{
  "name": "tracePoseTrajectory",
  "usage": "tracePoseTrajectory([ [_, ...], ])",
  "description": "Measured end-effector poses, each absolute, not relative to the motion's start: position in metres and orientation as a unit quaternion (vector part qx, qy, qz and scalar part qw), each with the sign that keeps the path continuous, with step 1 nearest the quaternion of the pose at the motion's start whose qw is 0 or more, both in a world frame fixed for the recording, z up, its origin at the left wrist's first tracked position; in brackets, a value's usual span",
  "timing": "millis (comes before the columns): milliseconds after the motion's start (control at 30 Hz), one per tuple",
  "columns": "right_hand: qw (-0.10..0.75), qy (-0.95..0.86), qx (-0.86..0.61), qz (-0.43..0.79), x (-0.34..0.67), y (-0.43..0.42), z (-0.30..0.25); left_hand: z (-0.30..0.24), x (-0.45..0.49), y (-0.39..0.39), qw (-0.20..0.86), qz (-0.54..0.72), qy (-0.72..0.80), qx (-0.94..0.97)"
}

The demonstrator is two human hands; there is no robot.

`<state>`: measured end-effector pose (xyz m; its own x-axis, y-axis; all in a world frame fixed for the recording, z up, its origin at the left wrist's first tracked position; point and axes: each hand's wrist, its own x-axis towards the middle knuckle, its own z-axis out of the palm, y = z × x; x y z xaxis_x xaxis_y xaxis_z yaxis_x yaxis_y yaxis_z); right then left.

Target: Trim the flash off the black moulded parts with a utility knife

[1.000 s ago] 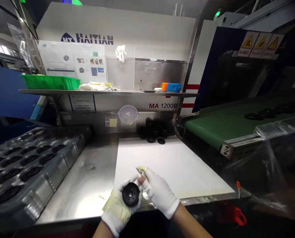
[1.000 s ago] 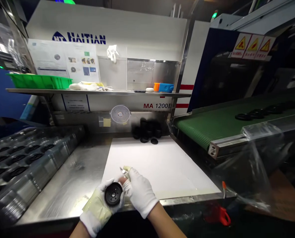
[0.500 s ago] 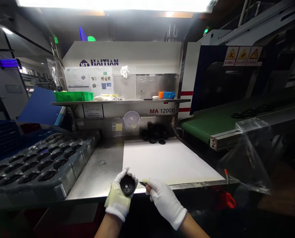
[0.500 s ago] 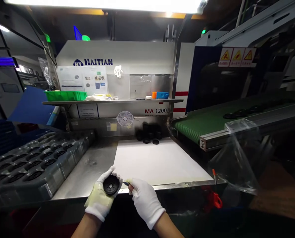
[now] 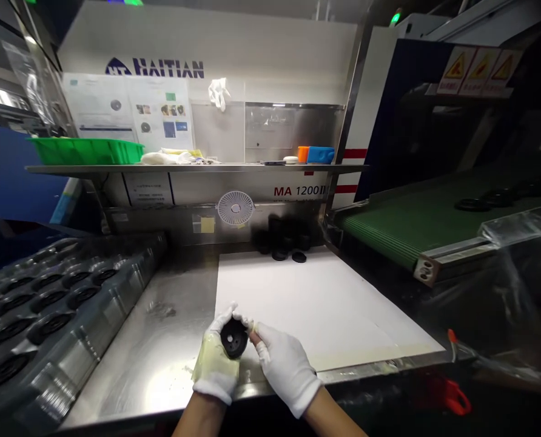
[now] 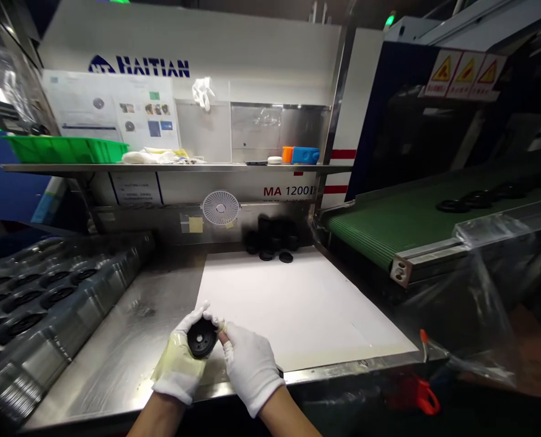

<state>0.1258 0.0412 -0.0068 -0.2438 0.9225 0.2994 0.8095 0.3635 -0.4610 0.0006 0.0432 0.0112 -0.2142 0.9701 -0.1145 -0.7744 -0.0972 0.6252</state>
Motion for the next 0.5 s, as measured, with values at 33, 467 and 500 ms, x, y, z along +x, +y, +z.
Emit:
tracePoseTrajectory([
  [33, 0.253, -0.778, -0.566, 0.101, 0.126, 0.044, -0.008, 0.007, 0.003, 0.051, 0.621, 0.714, 0.288, 0.147],
  [467, 0.215, -0.764, -0.593, 0.136, 0.111, 0.049, -0.029, -0.015, 0.011, 0.079, 0.642, 0.715, 0.278, 0.019],
  [500, 0.218, -0.766, -0.589, 0.138, 0.113, 0.049, -0.028, -0.014, 0.008, 0.076, 0.660, 0.693, 0.289, 0.027],
])
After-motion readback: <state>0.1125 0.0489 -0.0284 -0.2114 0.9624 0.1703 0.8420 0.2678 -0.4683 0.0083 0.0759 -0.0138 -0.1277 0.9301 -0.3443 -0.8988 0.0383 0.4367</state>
